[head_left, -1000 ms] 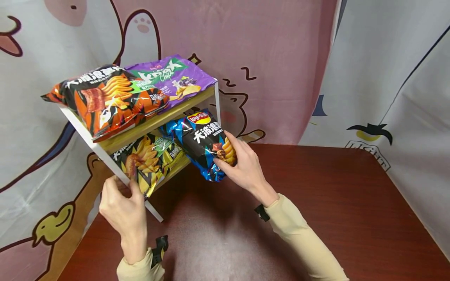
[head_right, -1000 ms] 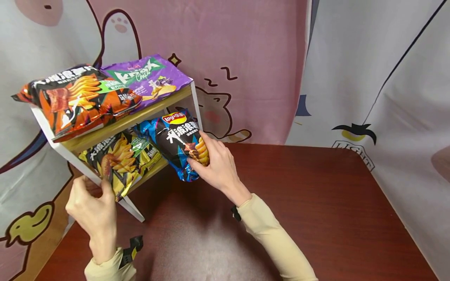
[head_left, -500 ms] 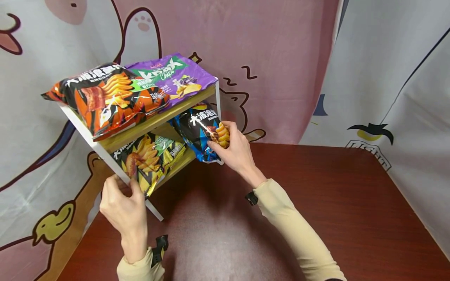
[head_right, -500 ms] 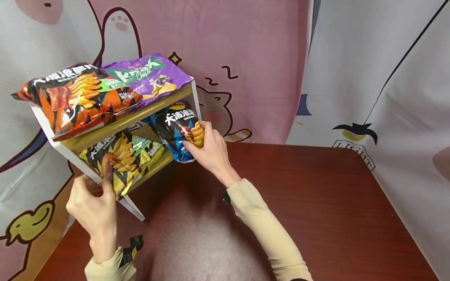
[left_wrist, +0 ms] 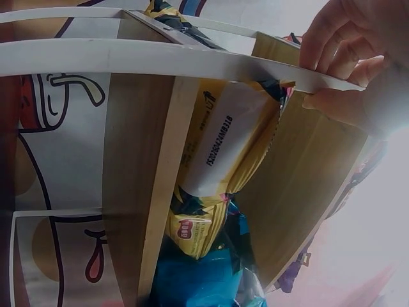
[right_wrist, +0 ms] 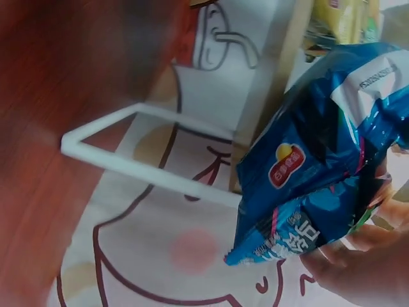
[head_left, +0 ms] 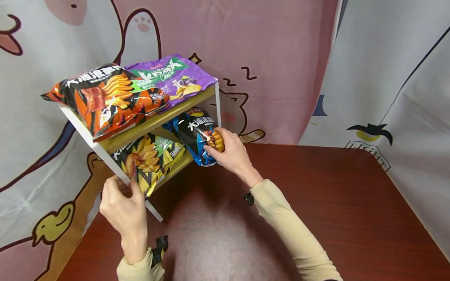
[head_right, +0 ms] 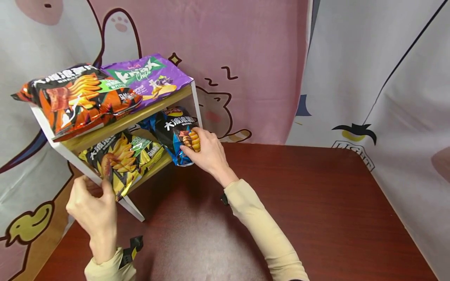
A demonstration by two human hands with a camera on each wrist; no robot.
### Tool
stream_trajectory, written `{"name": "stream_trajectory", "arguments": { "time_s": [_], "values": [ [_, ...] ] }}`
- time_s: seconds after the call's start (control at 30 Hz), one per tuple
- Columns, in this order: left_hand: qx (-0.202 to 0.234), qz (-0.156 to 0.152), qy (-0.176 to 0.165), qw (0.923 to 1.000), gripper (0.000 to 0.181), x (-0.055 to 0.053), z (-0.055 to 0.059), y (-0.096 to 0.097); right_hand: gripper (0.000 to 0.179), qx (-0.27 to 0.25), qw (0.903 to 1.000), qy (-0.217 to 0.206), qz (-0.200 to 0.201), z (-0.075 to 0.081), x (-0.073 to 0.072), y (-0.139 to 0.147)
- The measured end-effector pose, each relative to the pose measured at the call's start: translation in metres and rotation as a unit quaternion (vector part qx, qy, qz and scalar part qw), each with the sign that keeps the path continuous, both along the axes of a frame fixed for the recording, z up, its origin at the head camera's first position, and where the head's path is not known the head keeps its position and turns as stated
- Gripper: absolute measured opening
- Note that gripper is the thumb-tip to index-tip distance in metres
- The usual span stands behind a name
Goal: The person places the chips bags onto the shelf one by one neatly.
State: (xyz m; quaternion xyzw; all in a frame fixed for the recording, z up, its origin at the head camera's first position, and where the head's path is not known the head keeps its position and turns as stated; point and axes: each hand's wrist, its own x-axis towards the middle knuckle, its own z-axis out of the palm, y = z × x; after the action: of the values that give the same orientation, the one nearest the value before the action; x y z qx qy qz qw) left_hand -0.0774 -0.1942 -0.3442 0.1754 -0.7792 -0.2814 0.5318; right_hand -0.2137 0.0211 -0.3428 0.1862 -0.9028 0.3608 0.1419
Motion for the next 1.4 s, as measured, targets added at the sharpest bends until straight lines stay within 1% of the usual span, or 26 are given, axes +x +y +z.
{"name": "stream_trajectory", "arguments": {
  "time_s": [0.07, 0.13, 0.23, 0.33, 0.47, 0.53, 0.63, 0.7, 0.8, 0.93, 1.13, 1.4],
  "values": [
    [0.0, 0.0, 0.0, 1.0, 0.018, 0.0, 0.0, 0.0, 0.061, 0.03, 0.9988, 0.038, -0.003, -0.003, 0.0, -0.001],
    [0.001, 0.001, -0.001, 1.0, 0.018, 0.0, 0.0, 0.0, 0.06, 0.051, 0.9954, 0.082, -0.004, -0.007, 0.0, -0.001],
    [0.003, 0.004, 0.0, 1.0, 0.019, 0.0, 0.0, 0.0, 0.06, 0.057, 0.9901, 0.127, 0.016, -0.011, 0.001, 0.0],
    [0.0, 0.003, 0.002, 1.0, 0.019, 0.0, -0.001, 0.0, 0.065, 0.053, 0.9868, 0.139, 0.063, -0.015, 0.004, 0.005],
    [-0.008, 0.002, 0.008, 0.9999, 0.018, 0.0, -0.001, -0.001, 0.083, 0.066, 0.9785, 0.148, 0.128, -0.02, 0.007, 0.016],
    [-0.009, 0.002, 0.009, 0.9999, 0.017, 0.0, 0.0, -0.001, 0.091, 0.077, 0.9731, 0.157, 0.15, -0.022, 0.007, 0.02],
    [-0.008, 0.004, 0.006, 0.9999, 0.017, 0.0, 0.0, -0.001, 0.1, 0.092, 0.9656, 0.175, 0.169, -0.025, 0.006, 0.025],
    [-0.008, 0.004, 0.006, 0.9999, 0.018, 0.0, 0.0, -0.001, 0.098, 0.1, 0.9612, 0.191, 0.172, -0.027, 0.004, 0.027],
    [-0.009, 0.004, 0.006, 0.9999, 0.018, 0.0, -0.001, -0.001, 0.086, 0.1, 0.956, 0.22, 0.166, -0.028, 0.001, 0.026],
    [-0.009, 0.003, 0.007, 0.9999, 0.018, 0.0, -0.001, 0.0, 0.069, 0.078, 0.9555, 0.241, 0.151, -0.027, -0.004, 0.023],
    [-0.006, 0.003, 0.001, 1.0, 0.018, -0.001, -0.001, 0.001, 0.064, 0.057, 0.9581, 0.243, 0.14, -0.025, -0.008, 0.019],
    [-0.004, 0.005, -0.013, 0.9999, 0.019, 0.001, 0.0, 0.001, 0.063, 0.061, 0.9598, 0.236, 0.139, -0.022, -0.009, 0.018]
  ]
}}
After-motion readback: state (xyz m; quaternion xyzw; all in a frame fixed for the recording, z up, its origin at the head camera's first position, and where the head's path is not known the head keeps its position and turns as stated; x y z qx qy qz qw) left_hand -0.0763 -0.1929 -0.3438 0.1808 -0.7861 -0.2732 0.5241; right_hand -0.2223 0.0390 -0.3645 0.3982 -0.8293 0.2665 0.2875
